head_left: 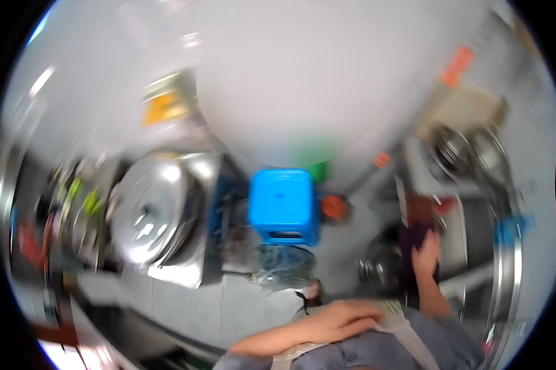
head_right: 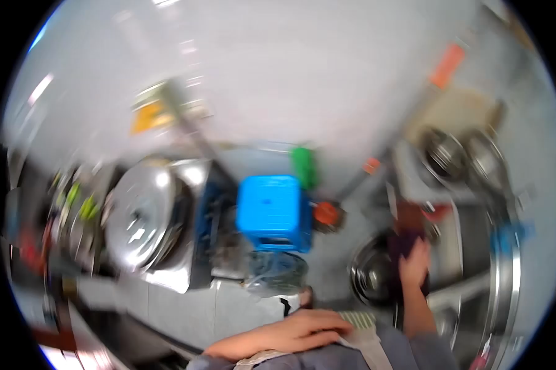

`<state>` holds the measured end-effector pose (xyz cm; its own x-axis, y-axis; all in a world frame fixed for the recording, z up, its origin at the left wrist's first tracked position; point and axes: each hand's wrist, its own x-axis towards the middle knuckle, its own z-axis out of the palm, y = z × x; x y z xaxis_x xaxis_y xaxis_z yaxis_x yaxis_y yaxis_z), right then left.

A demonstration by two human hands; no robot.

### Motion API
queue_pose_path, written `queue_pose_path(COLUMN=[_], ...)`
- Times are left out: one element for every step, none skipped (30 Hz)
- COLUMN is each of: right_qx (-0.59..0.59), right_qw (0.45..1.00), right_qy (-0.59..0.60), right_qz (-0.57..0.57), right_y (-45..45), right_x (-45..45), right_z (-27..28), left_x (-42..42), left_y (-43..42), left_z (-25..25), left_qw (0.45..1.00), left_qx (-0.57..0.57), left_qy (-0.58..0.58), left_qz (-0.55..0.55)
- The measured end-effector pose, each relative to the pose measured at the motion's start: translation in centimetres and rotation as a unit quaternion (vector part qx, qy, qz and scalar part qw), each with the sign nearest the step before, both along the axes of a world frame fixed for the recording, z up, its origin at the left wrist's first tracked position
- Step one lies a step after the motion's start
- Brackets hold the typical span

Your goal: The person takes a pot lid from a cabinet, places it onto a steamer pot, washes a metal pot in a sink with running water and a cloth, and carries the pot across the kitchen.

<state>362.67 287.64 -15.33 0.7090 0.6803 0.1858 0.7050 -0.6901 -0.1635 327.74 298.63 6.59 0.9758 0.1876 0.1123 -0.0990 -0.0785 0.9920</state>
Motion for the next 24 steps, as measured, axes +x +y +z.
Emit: queue_pose_path(right_qx=[-0.006,-0.008,-0.003,-0.019,-0.031,-0.047,-0.051,-0.063,-0.074,-0.086,-0.085,-0.084,-0.081,-0.08,-0.078,-0.079,-0.083,-0.085,-0.083,-0.076,-0.069,-0.057,-0.051,-0.046], right_qw=[0.999,1.0,0.999,0.998,0.997,0.995,0.995,0.994,0.993,0.991,0.992,0.992,0.992,0.992,0.993,0.992,0.992,0.992,0.992,0.993,0.993,0.995,0.996,0.995], right_qy=[0.022,-0.001,-0.004,0.018,0.002,0.013,0.003,0.006,0.015,0.023,0.023,0.018,0.015,0.015,0.015,0.018,0.012,0.005,0.007,-0.005,-0.018,-0.013,-0.015,-0.012], right_qz=[-0.027,-0.027,-0.047,-0.061,-0.072,-0.083,-0.087,-0.087,-0.092,-0.099,-0.096,-0.093,-0.094,-0.095,-0.091,-0.1,-0.096,-0.09,-0.094,-0.093,-0.091,-0.087,-0.076,-0.085], right_y=[0.3,0.4,0.4,0.3,0.2,-0.1,-0.3,-0.2,-0.5,-0.5,-0.5,-0.7,-0.8,-0.9,-1.2,-1.3,-1.4,-1.5,-1.6,-1.7,-2.0,-2.2,-2.2,-2.2], right_x=[0.3,0.9,0.9,1.4,1.7,1.9,2.2,2.2,2.5,2.6,2.8,2.9,3.1,3.2,3.4,3.4,3.3,3.5,3.7,3.9,3.9,4.1,4.2,4.2], right_z=[0.4,0.1,0.2,0.7,0.1,-0.3,-0.6,-0.9,-1.3,-1.1,-1.3,-1.8,-2.0,-2.1,-2.1,-2.1,-2.1,-2.2,-2.6,-3.1,-3.4,-3.6,-3.6,-3.6], left_x=[0.5,1.2,2.0,3.0,3.8,4.3,5.3,5.8,6.7,7.6,8.4,9.2,9.8,10.3,10.8,11.0,11.2,11.5,11.9,12.2,12.5,12.9,13.2,13.2], left_y=[0.7,1.4,1.7,2.1,2.4,2.1,2.3,2.7,2.6,2.8,2.9,2.6,2.4,2.1,1.5,1.2,0.8,0.3,-0.2,-1.0,-1.6,-2.2,-2.5,-2.7], left_z=[-0.1,0.1,-0.2,-0.4,-0.7,-1.0,-1.5,-1.9,-2.3,-2.4,-2.6,-2.7,-2.8,-2.8,-2.8,-2.9,-2.9,-3.0,-2.8,-2.5,-2.3,-2.2,-2.1,-1.9], left_qw=[1.0,0.998,0.991,0.99,0.989,0.983,0.976,0.972,0.969,0.965,0.959,0.958,0.957,0.955,0.952,0.953,0.955,0.953,0.952,0.952,0.953,0.955,0.951,0.949], left_qx=[-0.008,-0.015,-0.028,-0.043,-0.051,-0.085,-0.083,-0.104,-0.124,-0.124,-0.129,-0.12,-0.11,-0.107,-0.107,-0.11,-0.112,-0.12,-0.118,-0.116,-0.113,-0.109,-0.108,-0.106], left_qy=[0.021,0.052,0.057,0.071,0.087,0.112,0.122,0.126,0.131,0.131,0.137,0.144,0.15,0.158,0.163,0.163,0.163,0.165,0.168,0.177,0.187,0.187,0.189,0.191], left_qz=[-0.02,-0.043,-0.114,-0.113,-0.104,-0.114,-0.158,-0.168,-0.171,-0.189,-0.211,-0.217,-0.221,-0.227,-0.238,-0.231,-0.222,-0.224,-0.227,-0.219,-0.209,-0.203,-0.218,-0.228])
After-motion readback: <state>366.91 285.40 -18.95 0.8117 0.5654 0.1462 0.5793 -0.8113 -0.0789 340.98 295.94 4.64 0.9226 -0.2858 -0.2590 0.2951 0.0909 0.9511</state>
